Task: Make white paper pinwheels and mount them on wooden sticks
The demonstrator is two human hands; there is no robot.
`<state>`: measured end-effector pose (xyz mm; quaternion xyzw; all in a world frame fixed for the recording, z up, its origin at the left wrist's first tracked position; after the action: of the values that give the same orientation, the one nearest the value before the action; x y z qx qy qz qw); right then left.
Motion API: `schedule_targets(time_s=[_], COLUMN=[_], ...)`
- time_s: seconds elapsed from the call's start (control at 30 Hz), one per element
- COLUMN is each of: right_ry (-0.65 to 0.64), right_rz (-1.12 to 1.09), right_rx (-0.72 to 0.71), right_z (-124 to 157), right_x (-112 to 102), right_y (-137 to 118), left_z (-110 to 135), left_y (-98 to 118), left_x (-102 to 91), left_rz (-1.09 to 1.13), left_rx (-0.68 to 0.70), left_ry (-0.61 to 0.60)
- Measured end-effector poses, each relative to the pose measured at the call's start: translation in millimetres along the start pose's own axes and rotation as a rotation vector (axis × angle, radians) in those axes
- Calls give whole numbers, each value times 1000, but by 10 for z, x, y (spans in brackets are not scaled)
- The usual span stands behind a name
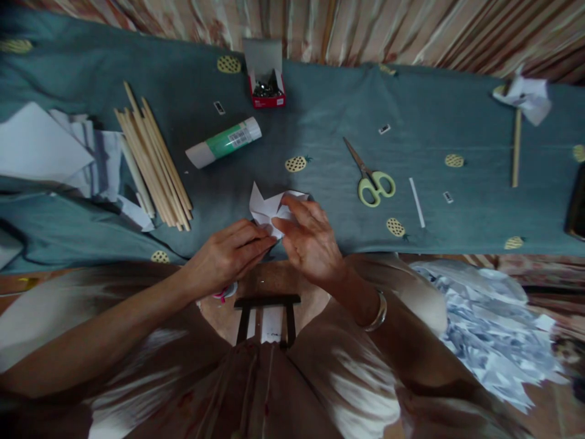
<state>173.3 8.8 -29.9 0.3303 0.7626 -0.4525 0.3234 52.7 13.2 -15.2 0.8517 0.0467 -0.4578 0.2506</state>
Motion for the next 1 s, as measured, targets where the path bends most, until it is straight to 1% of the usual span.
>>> schedule_targets(time_s=[0.2, 0.4, 0.5, 0.6, 0.67, 0.73, 0.8, 0.87, 1.0], right_ry=[36, 21, 34, 67, 116, 127, 75, 26, 15], right_rz=[-49, -64, -94, -88, -48, -28, -58, -95, -122], right_rx=[38, 38, 20, 17, 45, 89, 123, 152, 209], right_z=[84, 102, 79, -3, -93, -189, -264, -298, -269], right_x=[22, 27, -41, -164, -264, -312, -286, -248, -235], right_y=[-45, -24, -15, 22, 89, 169, 223, 250, 260], left_z=[2, -2, -9, -24, -37, -48, -53, -54, -65], left_y=[-14, -22, -17, -4, 3, -1, -36, -118, -316], left_x=[9, 21, 10, -5, -20, -40, -60, -82, -160], left_rz=[13, 9, 0, -7, -8, -13, -24, -40, -83], left_rx=[-10, -12, -14, -12, -7, 2, 3, -13, -44], left_ry=[-8, -4, -5, -9, -9, -9, -19, -30, -11])
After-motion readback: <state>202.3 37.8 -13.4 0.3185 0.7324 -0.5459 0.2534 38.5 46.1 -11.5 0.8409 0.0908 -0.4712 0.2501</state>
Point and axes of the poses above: each hand's wrist, its own z-axis away from the middle knuckle, its own x-axis out of the palm, y = z × x, the point moved 8 cm from there along -z, towards the middle knuckle, and after that the axes turned 7 degrees about y, right-handed, at the moved point
